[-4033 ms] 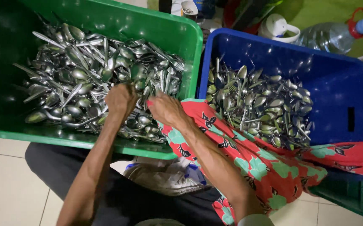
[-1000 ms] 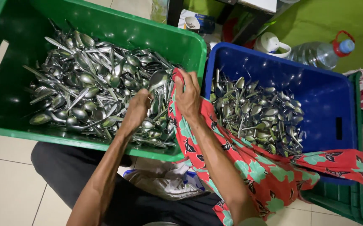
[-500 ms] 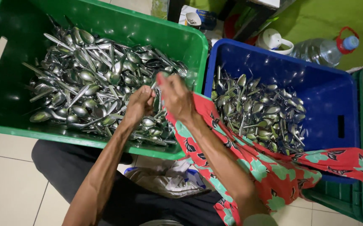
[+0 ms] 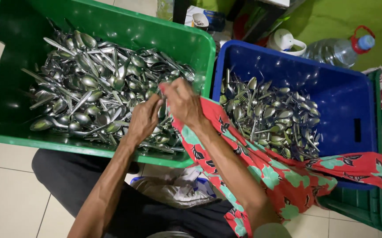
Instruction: Polishing metal spoons with a cloth and moving them between bins.
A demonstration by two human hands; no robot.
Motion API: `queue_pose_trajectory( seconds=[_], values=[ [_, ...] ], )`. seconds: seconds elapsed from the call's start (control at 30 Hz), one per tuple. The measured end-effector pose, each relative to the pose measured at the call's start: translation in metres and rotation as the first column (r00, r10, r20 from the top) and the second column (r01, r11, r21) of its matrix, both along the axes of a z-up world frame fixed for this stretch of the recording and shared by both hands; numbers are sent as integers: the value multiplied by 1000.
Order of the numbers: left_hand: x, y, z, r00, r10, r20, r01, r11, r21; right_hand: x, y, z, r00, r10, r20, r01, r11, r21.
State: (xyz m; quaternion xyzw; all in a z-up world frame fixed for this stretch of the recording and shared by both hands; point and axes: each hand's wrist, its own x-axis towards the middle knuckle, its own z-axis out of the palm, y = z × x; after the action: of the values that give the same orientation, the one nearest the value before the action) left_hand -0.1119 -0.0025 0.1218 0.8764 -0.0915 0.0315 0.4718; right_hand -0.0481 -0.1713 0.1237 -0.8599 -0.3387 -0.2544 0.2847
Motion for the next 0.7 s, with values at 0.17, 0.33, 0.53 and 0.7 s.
queue_pose_trajectory(
  seconds=[0.17, 0.33, 0.53, 0.7],
  values=[
    [-6, -3, -6, 995, 8, 95, -24, 985, 171, 9, -8, -18, 971, -140, -193, 157, 985, 75],
    [5, -7, -31, 979, 74, 190, -128, 949, 290, -2, -7, -17, 894, -97, -438, 201, 959, 198],
    [1, -28, -18, 955, -113, 273, -27, 887, 460, 4, -12, -15, 544, 82, -835, 555, 711, 432],
    [-1, -32, -27, 931, -119, 346, -92, 839, 536, 6, -12, -11, 503, -35, -863, 476, 845, 243]
  ],
)
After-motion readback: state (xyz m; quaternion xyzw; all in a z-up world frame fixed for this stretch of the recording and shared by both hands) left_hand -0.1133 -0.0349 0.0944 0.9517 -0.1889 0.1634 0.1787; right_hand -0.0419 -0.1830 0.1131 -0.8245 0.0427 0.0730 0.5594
